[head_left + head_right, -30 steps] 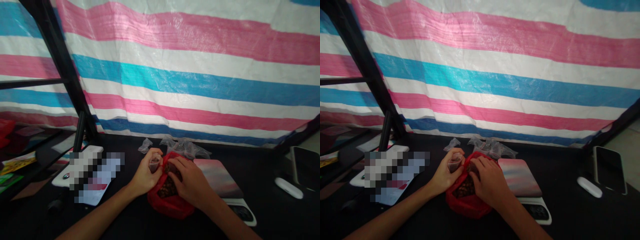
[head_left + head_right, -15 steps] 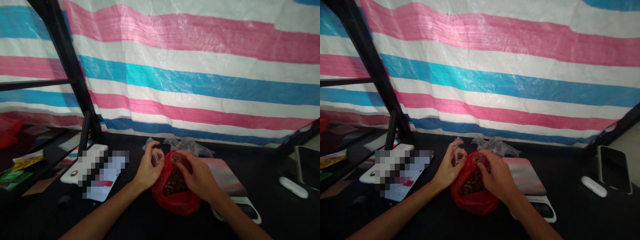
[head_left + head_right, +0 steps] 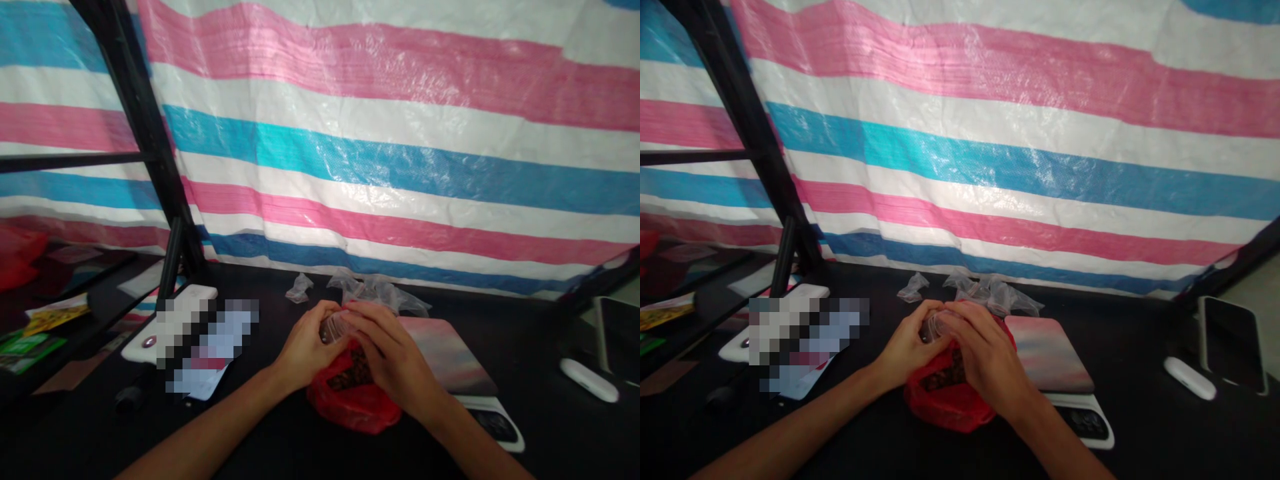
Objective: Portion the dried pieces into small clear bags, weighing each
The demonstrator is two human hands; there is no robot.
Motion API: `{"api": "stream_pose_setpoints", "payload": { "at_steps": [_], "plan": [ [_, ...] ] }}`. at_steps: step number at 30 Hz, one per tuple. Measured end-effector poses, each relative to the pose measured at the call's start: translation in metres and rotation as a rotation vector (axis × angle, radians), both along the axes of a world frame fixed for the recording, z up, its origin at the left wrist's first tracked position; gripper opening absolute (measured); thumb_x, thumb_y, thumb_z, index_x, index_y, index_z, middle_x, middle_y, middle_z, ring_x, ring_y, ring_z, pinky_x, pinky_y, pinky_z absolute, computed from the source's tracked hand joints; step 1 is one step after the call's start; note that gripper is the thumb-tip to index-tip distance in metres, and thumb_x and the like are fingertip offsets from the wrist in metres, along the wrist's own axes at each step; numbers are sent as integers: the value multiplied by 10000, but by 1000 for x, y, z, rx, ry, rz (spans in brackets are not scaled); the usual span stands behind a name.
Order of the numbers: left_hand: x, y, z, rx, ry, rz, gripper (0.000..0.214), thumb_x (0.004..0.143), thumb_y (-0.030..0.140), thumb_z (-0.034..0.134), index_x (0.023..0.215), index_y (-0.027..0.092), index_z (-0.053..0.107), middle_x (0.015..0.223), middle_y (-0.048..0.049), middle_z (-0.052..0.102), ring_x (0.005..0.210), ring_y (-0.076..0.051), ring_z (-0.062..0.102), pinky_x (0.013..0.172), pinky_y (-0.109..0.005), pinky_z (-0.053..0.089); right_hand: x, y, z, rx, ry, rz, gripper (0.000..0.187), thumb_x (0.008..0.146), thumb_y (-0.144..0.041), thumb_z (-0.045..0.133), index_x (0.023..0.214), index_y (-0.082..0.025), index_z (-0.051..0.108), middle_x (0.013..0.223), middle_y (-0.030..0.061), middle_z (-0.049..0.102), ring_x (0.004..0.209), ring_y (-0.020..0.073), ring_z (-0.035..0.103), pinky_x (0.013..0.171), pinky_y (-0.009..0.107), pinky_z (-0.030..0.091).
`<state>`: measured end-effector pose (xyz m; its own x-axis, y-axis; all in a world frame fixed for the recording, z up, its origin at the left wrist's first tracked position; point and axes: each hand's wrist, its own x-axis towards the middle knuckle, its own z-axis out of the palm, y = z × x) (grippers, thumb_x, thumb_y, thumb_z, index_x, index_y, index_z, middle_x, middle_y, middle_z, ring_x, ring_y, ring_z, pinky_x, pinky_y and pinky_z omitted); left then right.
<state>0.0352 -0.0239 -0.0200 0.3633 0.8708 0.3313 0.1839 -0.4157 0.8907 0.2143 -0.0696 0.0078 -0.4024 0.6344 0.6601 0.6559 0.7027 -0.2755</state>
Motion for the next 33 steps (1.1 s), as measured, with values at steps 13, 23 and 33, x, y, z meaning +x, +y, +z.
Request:
{"api": "stream_pose_setpoints", "payload": {
  "at_steps": [13, 23, 33],
  "plan": [
    [-8, 1, 7, -51, 275, 205, 277, 723, 234, 702, 885, 262, 479, 655, 67, 559, 550, -155, 526, 556, -258, 279, 25, 12, 15, -315, -258, -196, 365, 804, -19, 573, 1109, -203, 651, 1130, 91, 689, 1093, 266, 622, 983, 461, 489],
    [-9, 17, -4, -95, -32, 222, 184, 729, 106, 533, 806, 242, 436, 682, 72, 480, 628, -129, 493, 616, -242, 345, 21, 12, 7, -401, -162, -99, 412, 858, 6, 517, 1205, -194, 614, 1227, 92, 663, 1147, 225, 620, 1009, 390, 496],
    [-6, 22, -8, -145, -206, 181, 172, 693, 117, 542, 791, 222, 447, 707, 66, 468, 653, -119, 479, 608, -233, 366, 20, 12, 3, -384, -198, -57, 386, 913, -81, 540, 1268, -213, 617, 1268, 97, 656, 1159, 232, 620, 1012, 394, 491]
  ]
}}
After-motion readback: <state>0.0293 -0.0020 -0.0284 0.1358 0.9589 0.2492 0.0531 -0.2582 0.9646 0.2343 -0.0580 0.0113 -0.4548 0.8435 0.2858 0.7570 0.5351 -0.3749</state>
